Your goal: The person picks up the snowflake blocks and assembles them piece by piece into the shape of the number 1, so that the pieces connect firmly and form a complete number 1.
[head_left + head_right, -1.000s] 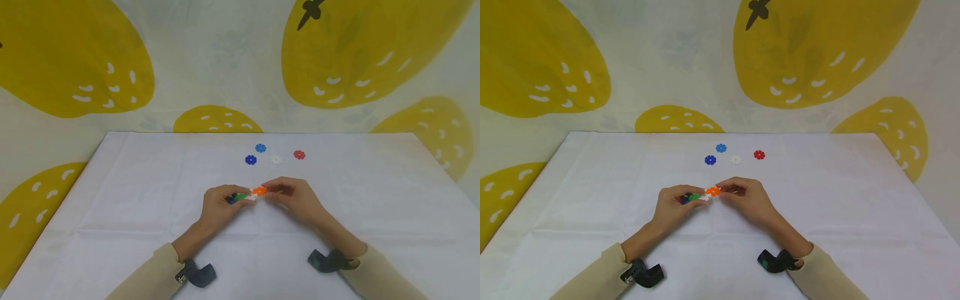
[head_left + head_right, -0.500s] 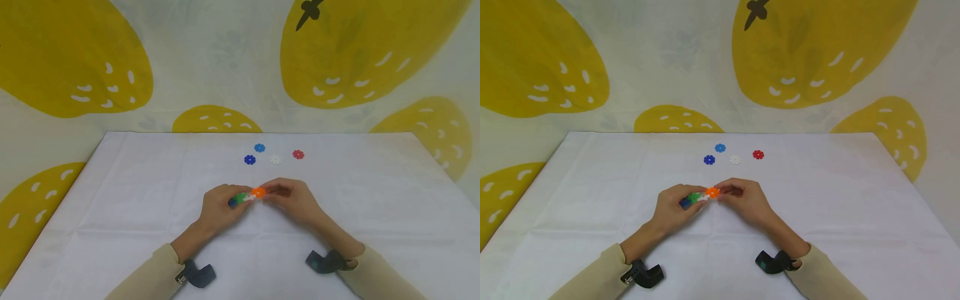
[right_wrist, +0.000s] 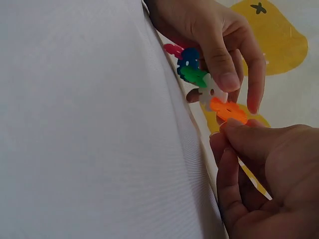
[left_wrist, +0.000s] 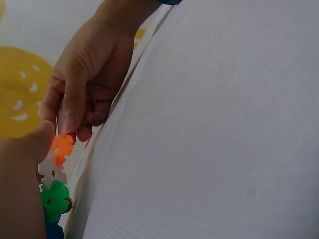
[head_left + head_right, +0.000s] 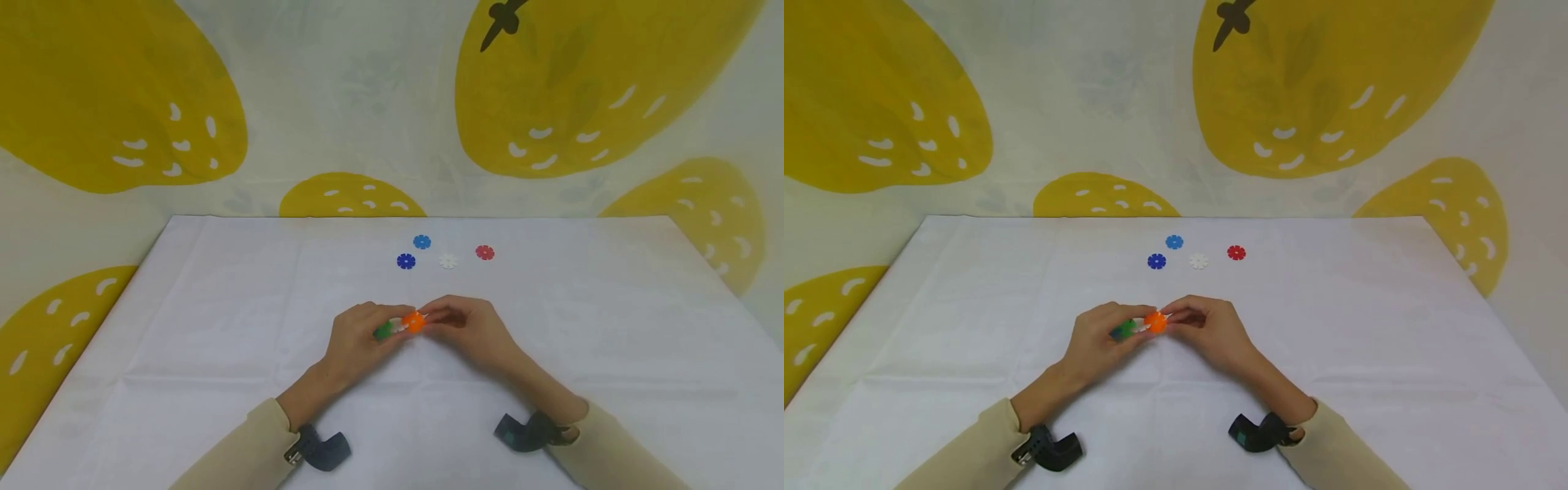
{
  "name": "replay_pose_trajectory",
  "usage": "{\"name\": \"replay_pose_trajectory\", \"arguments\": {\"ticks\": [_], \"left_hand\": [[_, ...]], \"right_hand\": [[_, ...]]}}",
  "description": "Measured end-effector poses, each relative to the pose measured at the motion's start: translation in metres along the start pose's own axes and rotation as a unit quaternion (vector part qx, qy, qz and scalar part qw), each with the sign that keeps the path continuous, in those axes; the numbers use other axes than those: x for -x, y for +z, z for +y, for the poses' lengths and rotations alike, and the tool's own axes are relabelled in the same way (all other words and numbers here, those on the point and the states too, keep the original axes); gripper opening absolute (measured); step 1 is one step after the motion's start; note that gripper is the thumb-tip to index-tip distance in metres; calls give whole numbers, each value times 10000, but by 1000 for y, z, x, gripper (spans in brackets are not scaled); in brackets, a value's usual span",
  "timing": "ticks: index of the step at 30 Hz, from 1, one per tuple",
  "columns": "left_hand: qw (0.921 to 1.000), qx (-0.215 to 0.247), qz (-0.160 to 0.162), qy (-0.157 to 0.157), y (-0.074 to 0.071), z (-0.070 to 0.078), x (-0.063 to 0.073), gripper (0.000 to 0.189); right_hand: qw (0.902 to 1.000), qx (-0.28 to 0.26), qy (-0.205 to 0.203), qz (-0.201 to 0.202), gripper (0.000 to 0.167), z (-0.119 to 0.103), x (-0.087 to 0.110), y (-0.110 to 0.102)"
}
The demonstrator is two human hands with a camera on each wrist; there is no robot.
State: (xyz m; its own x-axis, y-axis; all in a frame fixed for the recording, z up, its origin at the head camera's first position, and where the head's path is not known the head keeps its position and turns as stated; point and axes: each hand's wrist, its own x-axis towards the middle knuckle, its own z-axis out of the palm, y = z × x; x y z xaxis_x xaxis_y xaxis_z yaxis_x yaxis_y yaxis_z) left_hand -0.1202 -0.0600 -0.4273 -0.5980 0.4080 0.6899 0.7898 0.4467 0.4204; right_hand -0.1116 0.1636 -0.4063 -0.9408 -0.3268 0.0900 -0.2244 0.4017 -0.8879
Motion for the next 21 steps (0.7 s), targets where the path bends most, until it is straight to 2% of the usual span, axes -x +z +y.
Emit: {"name": "replay_pose_trajectory", "arguments": {"ticks": [4, 10, 15, 21], "left_hand": [[9998, 137, -49, -156, 0, 1, 1, 30], [9992, -35, -217, -335, -2, 3, 0, 32], [9985, -251, -415, -261, -2, 4, 0, 36], [9975, -462, -506, -161, -1, 4, 0, 29]], "right_hand": [[10000, -10, -16, -18, 20, 0, 0, 1], [10000, 10, -13, -10, 21, -1, 0, 1], [9999, -1, 108, 23, 20, -2, 0, 1], [9996, 87, 201, 202, 20, -1, -1, -2]]}}
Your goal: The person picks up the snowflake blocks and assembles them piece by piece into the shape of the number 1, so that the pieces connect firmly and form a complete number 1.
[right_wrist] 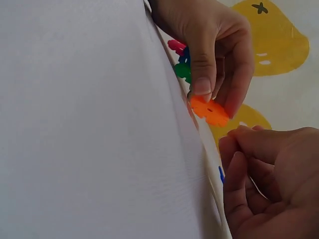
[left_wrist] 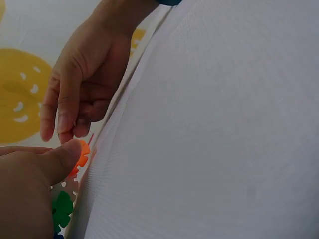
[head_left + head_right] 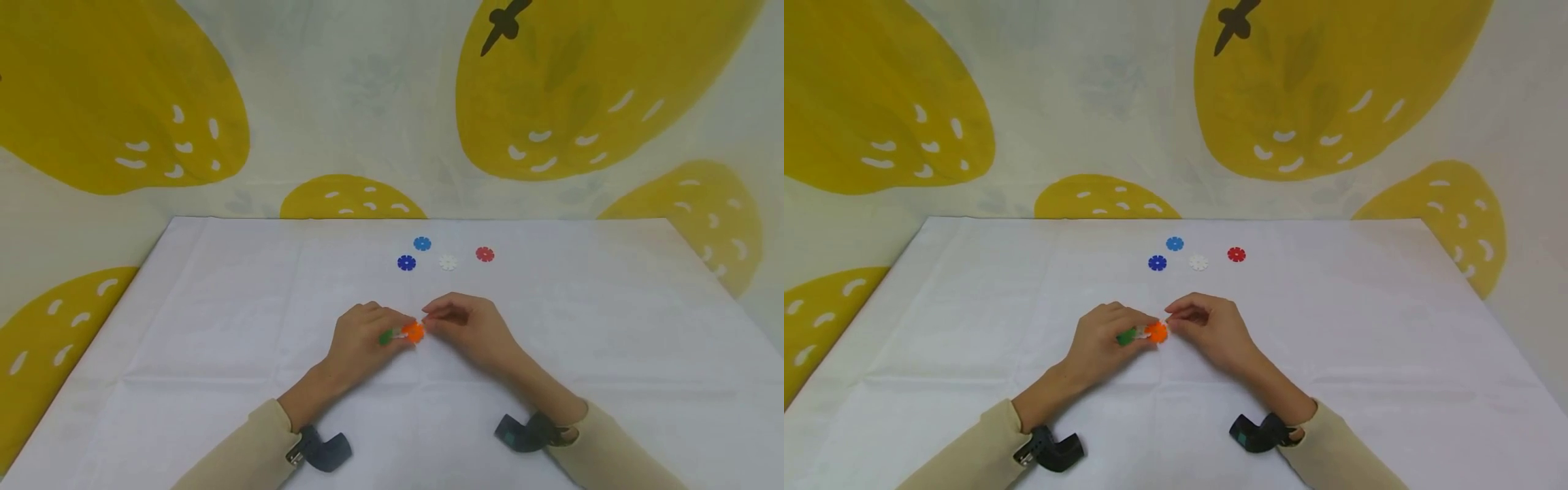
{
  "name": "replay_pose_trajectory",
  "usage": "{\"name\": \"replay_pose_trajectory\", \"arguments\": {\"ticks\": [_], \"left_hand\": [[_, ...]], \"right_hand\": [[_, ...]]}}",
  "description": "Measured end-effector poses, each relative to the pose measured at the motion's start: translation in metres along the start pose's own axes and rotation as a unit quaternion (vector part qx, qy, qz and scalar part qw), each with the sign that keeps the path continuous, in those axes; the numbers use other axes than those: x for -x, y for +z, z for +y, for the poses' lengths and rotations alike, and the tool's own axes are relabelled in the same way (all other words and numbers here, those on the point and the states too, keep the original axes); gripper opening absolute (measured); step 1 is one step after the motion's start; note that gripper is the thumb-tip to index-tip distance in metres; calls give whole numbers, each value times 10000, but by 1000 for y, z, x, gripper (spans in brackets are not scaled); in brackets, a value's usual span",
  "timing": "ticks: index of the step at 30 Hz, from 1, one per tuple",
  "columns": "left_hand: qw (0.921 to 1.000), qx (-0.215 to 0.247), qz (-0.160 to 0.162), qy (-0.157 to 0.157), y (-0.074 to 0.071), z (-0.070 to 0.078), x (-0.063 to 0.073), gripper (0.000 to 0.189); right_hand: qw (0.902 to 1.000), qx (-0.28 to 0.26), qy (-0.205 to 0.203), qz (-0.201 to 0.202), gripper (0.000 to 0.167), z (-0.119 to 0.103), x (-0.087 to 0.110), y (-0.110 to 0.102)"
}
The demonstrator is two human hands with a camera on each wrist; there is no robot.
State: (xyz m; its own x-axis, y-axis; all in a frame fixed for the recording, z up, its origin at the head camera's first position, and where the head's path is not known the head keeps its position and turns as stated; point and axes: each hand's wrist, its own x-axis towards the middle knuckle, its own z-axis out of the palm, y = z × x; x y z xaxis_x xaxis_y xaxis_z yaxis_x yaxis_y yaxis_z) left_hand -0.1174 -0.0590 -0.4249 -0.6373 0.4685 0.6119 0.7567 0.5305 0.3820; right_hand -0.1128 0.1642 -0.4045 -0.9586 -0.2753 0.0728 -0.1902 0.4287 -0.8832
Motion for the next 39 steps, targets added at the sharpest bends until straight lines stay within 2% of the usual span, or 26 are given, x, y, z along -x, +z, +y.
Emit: {"name": "replay_pose_trajectory", "arguments": {"ticks": [5, 9, 14, 17, 23, 28, 39], "left_hand": [[9999, -96, 78, 13, 0, 0, 1, 25], [10000, -24, 18, 1, 1, -3, 1, 23], [9997, 163, -141, -102, 2, -4, 1, 21], [9994, 235, -220, -148, 2, -3, 1, 23], [9993, 223, -269, -115, -1, -3, 0, 34], [9994, 175, -265, -121, -1, -3, 0, 40], [9993, 200, -149, -284, 0, -1, 0, 37]], "right_hand": [[9997, 154, 45, 189, 22, -4, -6, -12], [9987, 325, 11, 386, 23, -7, -17, -28], [9952, 600, -55, 771, 23, 0, -33, -46], [9929, 752, 114, 919, 21, 8, -39, -51], [9884, 967, 634, 982, 23, 19, -54, -51], [9877, 1059, 632, 961, 25, 22, -64, -48], [9815, 1491, 792, 902, 28, 25, -73, -43]]}}
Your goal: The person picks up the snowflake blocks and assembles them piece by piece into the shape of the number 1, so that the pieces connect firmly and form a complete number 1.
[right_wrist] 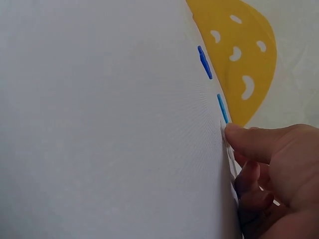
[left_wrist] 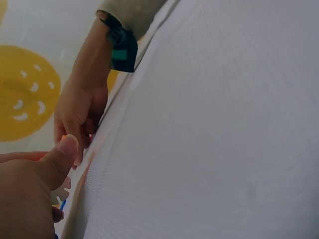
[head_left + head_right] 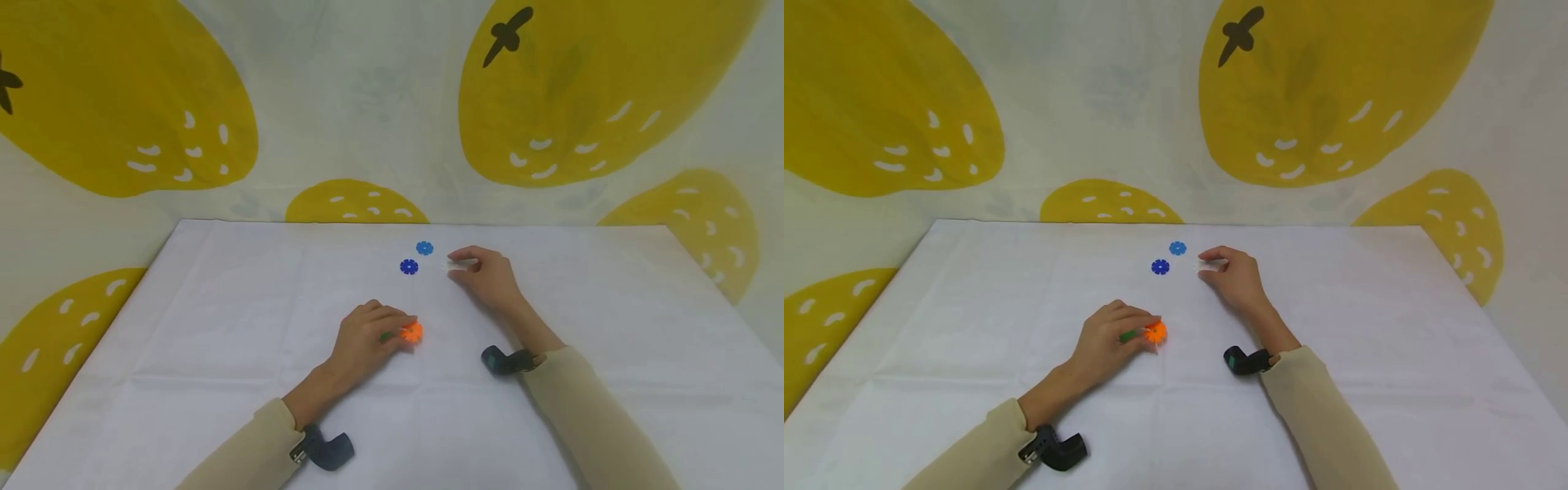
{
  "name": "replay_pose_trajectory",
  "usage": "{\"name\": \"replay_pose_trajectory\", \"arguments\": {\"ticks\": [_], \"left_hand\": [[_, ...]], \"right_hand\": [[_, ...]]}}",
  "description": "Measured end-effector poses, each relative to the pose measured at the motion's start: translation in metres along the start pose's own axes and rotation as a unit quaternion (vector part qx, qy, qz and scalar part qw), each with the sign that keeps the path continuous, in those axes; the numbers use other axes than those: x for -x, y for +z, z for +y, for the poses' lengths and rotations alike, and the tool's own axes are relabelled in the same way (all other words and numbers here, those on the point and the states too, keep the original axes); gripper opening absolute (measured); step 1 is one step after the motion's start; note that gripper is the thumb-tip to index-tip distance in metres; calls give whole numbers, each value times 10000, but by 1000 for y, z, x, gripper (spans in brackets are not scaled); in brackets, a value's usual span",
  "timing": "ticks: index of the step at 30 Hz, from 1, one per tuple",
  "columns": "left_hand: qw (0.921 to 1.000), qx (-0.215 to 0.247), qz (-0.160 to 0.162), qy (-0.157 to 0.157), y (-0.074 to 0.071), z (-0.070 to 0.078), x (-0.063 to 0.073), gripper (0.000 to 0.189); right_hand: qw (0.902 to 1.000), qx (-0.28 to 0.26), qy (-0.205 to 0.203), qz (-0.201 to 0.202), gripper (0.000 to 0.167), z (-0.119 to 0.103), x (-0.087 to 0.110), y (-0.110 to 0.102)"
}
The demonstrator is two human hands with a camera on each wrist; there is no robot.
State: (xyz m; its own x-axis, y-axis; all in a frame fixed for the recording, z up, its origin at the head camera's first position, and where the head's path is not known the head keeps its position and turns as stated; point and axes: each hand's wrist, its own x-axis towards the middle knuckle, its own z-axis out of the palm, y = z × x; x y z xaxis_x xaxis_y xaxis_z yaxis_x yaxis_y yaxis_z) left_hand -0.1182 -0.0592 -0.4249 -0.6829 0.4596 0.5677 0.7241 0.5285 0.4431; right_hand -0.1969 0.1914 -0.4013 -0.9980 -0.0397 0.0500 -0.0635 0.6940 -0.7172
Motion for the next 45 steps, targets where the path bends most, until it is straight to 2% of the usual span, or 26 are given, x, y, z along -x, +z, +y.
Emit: {"name": "replay_pose_trajectory", "arguments": {"ticks": [6, 11, 17, 21, 25, 28, 31, 34, 40, 45], "left_hand": [[10000, 71, 35, -15, 1, 1, 1, 35], [10000, 10, 6, -75, 0, 1, 1, 35], [9999, -60, 11, -155, -1, 5, -1, 31], [9999, -91, -74, -48, -4, 9, -3, 29], [9997, -185, -143, 109, -6, 11, -3, 29], [9998, -187, -100, 68, -8, 11, -3, 30], [9999, -133, -89, -8, -10, 11, -2, 30], [9999, -110, -105, -17, -10, 11, -2, 31], [9998, -17, -91, -195, -14, 14, -3, 32], [9990, 48, -46, -443, -15, 15, -2, 31]], "right_hand": [[10000, 20, -21, 6, 31, 0, -1, 3], [9999, 58, 137, -25, 38, 0, -1, 3], [9995, 163, 270, -57, 35, -1, 2, 3], [9997, 197, 148, 0, 32, 0, 4, 3], [9997, 173, -143, 2, 32, 0, 6, 4], [9992, 188, -344, -17, 35, -1, 7, 4], [9991, 212, -374, -6, 39, -2, 8, 4], [9995, 105, -297, 6, 39, -2, 11, 1], [9982, -567, 55, -182, 29, -7, 21, -11], [9977, -649, -69, -205, 28, -10, 31, -17]]}}
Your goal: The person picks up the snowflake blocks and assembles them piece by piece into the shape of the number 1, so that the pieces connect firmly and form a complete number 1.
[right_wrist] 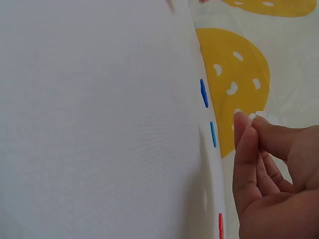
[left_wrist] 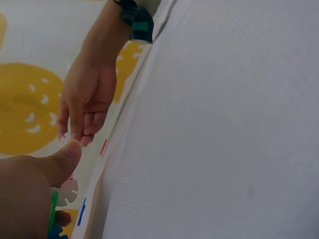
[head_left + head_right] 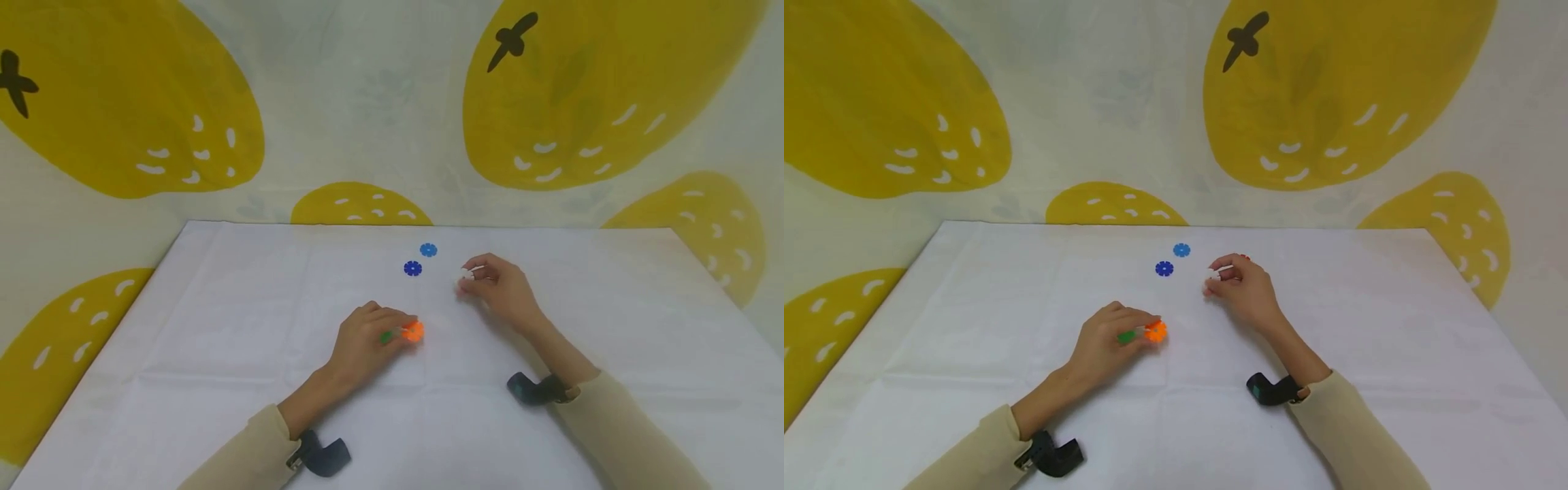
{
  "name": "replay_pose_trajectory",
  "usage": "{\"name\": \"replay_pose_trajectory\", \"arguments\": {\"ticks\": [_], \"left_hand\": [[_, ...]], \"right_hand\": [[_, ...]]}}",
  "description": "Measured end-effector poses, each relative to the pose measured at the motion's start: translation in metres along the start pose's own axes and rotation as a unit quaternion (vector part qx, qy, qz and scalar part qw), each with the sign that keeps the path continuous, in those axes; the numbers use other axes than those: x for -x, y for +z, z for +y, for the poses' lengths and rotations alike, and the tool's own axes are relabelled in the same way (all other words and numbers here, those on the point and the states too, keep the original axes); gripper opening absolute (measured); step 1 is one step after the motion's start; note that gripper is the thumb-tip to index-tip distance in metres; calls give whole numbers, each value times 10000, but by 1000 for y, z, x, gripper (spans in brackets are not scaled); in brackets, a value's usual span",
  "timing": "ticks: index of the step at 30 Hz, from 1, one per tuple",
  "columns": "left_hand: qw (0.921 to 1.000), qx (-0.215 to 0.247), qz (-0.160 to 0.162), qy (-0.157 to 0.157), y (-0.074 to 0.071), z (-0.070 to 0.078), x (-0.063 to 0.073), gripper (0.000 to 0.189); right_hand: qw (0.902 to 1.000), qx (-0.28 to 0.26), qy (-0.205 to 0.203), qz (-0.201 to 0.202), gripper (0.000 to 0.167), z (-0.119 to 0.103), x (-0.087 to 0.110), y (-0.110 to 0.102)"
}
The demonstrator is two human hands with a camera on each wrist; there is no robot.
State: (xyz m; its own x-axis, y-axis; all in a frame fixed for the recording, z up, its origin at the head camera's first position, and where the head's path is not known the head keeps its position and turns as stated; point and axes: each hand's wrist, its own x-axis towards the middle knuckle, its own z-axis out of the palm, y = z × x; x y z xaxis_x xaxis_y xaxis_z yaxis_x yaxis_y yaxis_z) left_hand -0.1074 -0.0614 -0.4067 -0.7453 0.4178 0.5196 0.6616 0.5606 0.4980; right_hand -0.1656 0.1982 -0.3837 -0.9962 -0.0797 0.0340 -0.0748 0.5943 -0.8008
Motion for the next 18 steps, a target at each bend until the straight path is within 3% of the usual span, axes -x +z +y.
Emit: {"name": "replay_pose_trajectory", "arguments": {"ticks": [4, 11, 18], "left_hand": [[10000, 32, 74, 51, 2, -3, 1, 31], [9984, -24, 240, 502, 6, -9, 4, 31], [9969, -85, 333, 703, 9, -14, 4, 32]], "right_hand": [[9998, -155, -45, -89, 27, -5, 11, -1], [9958, -665, -208, -586, 30, -10, 31, 7], [9926, -929, -271, -741, 29, -9, 47, 20]]}}
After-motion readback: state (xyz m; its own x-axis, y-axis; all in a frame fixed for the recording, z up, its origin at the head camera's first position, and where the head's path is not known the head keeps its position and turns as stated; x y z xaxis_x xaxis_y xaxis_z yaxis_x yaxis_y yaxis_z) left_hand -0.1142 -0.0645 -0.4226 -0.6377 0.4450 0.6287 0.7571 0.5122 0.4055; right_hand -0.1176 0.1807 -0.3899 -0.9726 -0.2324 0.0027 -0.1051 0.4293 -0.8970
